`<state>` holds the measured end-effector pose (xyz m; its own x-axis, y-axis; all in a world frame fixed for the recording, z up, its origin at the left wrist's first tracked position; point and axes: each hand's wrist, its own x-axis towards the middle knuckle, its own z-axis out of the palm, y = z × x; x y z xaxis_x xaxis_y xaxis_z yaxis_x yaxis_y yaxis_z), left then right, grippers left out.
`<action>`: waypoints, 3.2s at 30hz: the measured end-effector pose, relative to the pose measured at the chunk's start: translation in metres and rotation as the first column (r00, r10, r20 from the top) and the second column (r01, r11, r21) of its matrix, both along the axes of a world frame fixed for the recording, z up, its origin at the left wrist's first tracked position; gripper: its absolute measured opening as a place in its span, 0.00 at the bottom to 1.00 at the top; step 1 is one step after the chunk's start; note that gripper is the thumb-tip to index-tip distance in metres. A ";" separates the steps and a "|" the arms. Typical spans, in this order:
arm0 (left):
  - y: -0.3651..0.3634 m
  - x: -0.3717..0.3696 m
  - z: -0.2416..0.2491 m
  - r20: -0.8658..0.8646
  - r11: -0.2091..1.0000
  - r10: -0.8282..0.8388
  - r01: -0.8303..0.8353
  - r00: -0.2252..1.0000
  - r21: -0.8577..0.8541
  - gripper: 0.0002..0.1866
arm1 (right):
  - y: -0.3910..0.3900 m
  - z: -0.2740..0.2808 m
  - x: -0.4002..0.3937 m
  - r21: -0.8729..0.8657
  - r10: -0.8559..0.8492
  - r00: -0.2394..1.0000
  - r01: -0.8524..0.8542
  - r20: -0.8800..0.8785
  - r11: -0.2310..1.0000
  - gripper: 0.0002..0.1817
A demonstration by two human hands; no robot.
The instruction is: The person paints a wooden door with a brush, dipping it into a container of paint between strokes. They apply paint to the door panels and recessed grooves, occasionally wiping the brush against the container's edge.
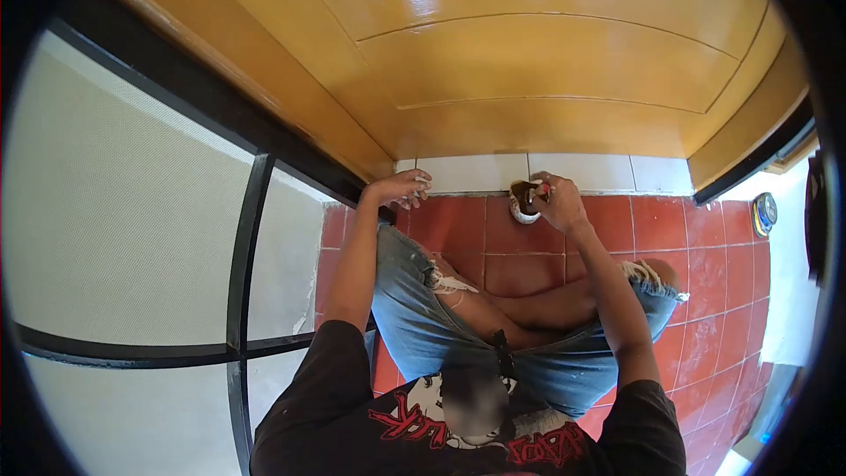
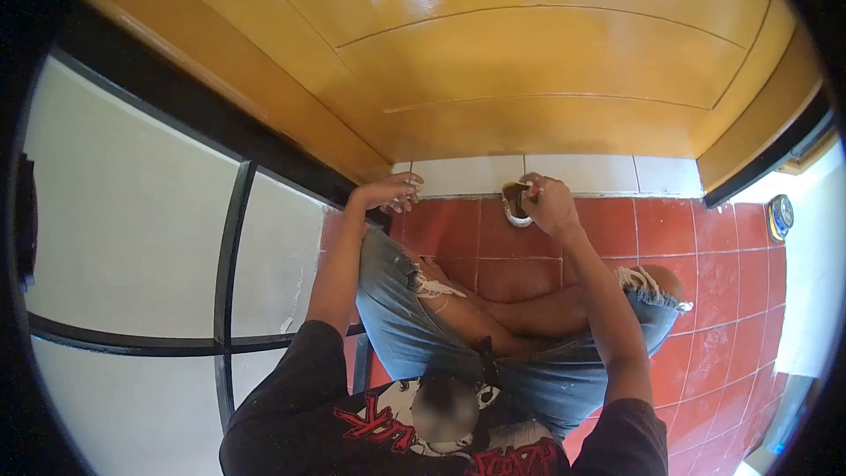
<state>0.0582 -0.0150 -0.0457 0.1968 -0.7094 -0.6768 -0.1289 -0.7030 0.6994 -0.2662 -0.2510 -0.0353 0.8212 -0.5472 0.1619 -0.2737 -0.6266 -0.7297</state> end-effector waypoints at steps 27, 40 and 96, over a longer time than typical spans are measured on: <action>-0.004 -0.001 0.003 0.007 1.000 -0.016 0.016 1.000 0.008 0.24 | -0.006 -0.010 0.003 -0.239 -0.027 0.970 -0.033 -0.241 0.970 0.12; -0.003 -0.007 0.009 -0.010 1.000 0.011 -0.011 1.000 0.014 0.25 | -0.004 -0.025 0.001 -0.279 -0.007 0.960 -0.075 -0.281 0.957 0.13; -0.002 -0.001 0.002 -0.008 1.000 -0.002 0.003 1.000 0.013 0.25 | -0.015 0.037 -0.011 -0.003 -0.039 0.989 0.039 -0.146 0.999 0.18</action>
